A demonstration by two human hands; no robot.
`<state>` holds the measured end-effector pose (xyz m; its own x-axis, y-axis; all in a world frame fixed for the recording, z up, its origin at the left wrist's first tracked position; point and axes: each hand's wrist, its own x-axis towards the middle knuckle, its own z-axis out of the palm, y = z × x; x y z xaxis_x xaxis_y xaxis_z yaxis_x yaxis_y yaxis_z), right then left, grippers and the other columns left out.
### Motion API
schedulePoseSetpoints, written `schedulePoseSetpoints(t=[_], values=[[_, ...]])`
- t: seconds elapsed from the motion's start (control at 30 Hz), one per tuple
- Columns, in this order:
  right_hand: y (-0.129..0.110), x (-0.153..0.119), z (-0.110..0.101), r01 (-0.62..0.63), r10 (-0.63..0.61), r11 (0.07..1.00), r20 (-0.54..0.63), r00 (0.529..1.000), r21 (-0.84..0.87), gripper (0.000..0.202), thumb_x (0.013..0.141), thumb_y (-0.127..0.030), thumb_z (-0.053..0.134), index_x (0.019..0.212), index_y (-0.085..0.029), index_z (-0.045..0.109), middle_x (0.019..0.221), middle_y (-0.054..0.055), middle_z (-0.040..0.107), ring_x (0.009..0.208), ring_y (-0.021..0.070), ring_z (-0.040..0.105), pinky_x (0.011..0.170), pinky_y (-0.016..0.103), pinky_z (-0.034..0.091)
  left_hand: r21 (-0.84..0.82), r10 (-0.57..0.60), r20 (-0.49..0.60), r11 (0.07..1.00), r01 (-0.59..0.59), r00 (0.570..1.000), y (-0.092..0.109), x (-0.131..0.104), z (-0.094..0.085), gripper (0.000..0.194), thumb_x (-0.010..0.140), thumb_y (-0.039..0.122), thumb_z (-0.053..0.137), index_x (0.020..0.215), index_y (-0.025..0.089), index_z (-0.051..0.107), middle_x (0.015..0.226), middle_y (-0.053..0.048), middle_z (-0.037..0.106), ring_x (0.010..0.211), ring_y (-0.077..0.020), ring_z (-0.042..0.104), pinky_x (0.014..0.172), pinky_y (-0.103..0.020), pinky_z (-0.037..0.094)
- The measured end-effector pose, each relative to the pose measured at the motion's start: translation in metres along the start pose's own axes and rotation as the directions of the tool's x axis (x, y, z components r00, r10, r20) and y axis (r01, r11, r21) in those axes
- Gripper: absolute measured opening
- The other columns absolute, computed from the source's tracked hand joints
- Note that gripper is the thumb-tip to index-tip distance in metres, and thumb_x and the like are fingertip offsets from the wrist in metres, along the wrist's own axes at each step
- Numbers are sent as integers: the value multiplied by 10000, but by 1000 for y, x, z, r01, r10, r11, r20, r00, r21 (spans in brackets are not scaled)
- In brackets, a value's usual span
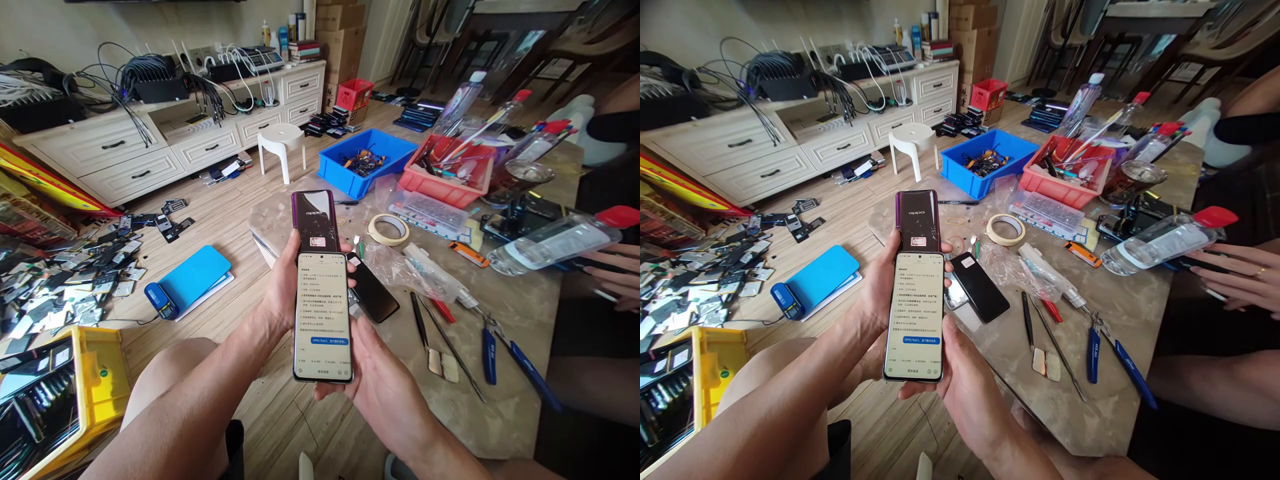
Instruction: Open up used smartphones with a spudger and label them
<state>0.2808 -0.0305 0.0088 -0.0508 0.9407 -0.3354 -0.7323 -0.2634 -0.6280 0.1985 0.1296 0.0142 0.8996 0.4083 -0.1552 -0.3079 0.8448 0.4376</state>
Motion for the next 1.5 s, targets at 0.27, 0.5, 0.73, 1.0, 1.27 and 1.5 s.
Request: schedulePoseSetpoints(t=[0.27,0.5,0.73,1.0,1.27,1.5], values=[[2,1,-1,4,-4,1000,-5,1000,19,504,995,-626,525,1363,-296,627,1161,85,740,936,230,702,665,332,618,41,13,-27,999,-12,1000,0,-1,-1,840,971,738,219,1249,87,671,972,-168,747,806,-265,739,699,-358,579],[2,1,-2,6,-6,1000,3,1000,26,483,1014,-606,504,1352,-288,640,1138,80,751,938,224,707,668,326,624,28,20,-8,999,-20,1000,0,-1,0,841,977,726,209,1221,71,677,962,-176,748,791,-267,738,695,-355,575],[3,2,-3,18,-19,999,2,1000,34,483,981,-617,568,1315,-286,676,1123,75,765,905,220,717,649,323,638,43,18,-15,999,-18,1000,0,0,0,861,966,745,206,1203,67,680,953,-170,746,787,-255,741,694,-338,586],[5,4,-3,23,-23,999,-1,1000,36,478,975,-612,581,1319,-294,677,1132,80,770,906,224,725,646,321,641,62,49,-58,997,-45,997,-1,0,5,835,955,754,261,1170,75,698,917,-162,748,757,-244,729,688,-327,573],[5,1,-4,19,-19,999,-4,1000,29,481,980,-607,575,1282,-256,703,1114,95,773,908,229,714,657,326,634,45,28,-71,999,-25,997,-2,0,2,834,930,779,323,1198,84,696,941,-158,750,770,-256,726,703,-345,563],[8,3,-5,10,-10,1000,-31,999,10,538,970,-628,572,1308,-223,678,1133,126,768,906,241,711,659,337,622,36,48,-79,998,-46,996,-3,1,4,860,906,806,332,1196,81,694,919,-157,746,726,-241,718,650,-321,553]])
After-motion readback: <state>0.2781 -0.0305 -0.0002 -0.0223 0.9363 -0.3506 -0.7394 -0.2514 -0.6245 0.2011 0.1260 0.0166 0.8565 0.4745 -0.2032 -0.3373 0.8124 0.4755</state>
